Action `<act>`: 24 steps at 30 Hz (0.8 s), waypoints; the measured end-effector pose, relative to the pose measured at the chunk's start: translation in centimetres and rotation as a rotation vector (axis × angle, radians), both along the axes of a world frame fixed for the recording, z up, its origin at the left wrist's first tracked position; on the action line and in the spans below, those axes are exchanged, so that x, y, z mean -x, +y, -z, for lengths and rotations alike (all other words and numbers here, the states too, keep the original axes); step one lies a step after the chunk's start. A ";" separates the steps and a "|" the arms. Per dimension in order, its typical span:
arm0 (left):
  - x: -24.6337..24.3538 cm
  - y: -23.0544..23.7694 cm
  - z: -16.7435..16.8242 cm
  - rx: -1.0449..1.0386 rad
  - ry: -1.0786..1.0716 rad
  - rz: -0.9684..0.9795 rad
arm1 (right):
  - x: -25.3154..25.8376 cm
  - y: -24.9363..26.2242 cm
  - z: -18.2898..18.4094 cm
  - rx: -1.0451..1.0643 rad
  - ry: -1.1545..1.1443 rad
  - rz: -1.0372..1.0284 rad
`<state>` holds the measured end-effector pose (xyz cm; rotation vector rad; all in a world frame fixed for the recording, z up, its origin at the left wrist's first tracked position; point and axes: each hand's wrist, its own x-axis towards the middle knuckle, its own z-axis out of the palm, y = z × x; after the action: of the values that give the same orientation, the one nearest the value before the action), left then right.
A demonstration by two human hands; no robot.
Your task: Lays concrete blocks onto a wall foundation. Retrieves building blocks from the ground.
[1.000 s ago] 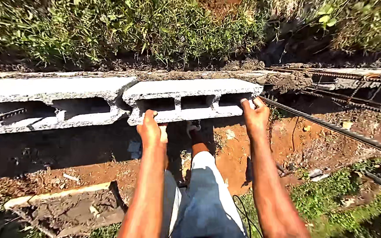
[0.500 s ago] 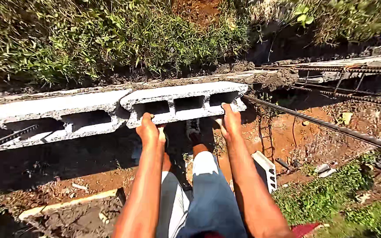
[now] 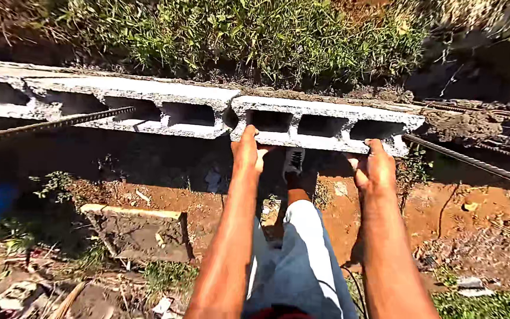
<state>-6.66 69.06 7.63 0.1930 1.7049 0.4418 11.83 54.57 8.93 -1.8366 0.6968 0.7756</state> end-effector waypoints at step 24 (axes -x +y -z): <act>-0.1 0.4 0.5 -0.040 -0.003 0.006 | 0.7 -0.4 0.1 -0.063 0.009 0.112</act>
<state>-6.54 69.41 7.15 0.2258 1.6930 0.4716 11.17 54.19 8.82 -1.7235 0.7656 0.7249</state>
